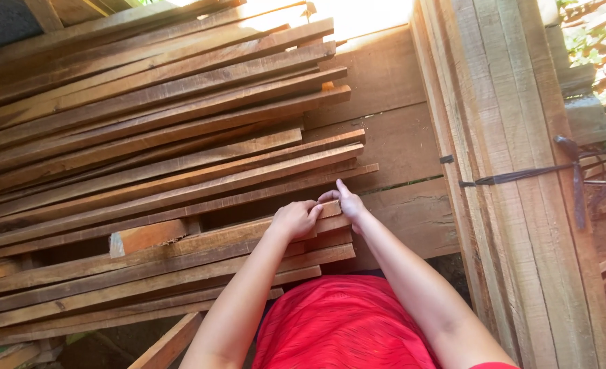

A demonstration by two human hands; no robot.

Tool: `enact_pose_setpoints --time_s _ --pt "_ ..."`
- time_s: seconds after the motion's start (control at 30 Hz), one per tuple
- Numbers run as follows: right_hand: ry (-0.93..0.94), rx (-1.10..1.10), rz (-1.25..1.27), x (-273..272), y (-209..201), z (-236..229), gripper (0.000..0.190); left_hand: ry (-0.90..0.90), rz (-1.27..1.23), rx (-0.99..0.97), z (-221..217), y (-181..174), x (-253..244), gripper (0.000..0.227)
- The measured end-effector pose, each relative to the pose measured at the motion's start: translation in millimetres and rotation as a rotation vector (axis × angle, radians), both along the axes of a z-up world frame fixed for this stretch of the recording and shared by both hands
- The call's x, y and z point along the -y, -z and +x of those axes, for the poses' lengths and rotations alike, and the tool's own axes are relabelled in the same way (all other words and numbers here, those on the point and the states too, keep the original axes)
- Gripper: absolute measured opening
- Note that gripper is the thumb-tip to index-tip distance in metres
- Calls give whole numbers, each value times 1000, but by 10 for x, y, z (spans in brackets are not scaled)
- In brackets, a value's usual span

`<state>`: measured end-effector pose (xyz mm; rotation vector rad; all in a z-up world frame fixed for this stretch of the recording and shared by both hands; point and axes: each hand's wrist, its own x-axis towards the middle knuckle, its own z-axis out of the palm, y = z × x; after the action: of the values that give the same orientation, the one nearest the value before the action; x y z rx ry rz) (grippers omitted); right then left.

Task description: Organizing several wooden stakes on a table and bundling them together using a plastic zip tie.

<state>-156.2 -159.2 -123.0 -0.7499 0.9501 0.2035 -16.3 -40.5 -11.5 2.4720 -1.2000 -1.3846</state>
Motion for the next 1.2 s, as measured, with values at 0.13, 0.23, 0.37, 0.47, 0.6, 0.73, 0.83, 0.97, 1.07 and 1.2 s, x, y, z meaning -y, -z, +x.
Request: enact_pose_setpoints --time_s 0.13,0.23,0.37,0.47,0.6,0.73,0.83,0.97,1.07,1.2 --pt "15 30 -45 -149 274 19 68 -4 35 5 2 -35 35 47" --pt "75 28 -160 -211 314 10 63 -1 29 0 -29 13 35 47" --pt "140 26 -128 -224 316 93 63 2 50 -3 -9 40 -1 47" --pt "167 13 -188 -167 173 -25 66 3 32 -14 -41 81 4 47" --pt "284 -44 -564 -209 183 -374 57 59 41 -5 1 85 -28 59" --pt "418 -60 -523 -460 195 -849 44 163 -10 49 -28 -124 -23 79" --pt "321 -29 -288 -699 -77 -895 36 223 -17 107 -42 30 -60 87" --pt "-9 10 -100 -1036 -269 -610 29 264 -4 162 -32 37 -87 83" --pt "-70 16 -87 -1134 -249 -423 30 321 71 269 -51 -152 -46 83" --pt "-150 -69 -118 -1125 -306 -267 31 257 45 256 -42 -14 -162 85"
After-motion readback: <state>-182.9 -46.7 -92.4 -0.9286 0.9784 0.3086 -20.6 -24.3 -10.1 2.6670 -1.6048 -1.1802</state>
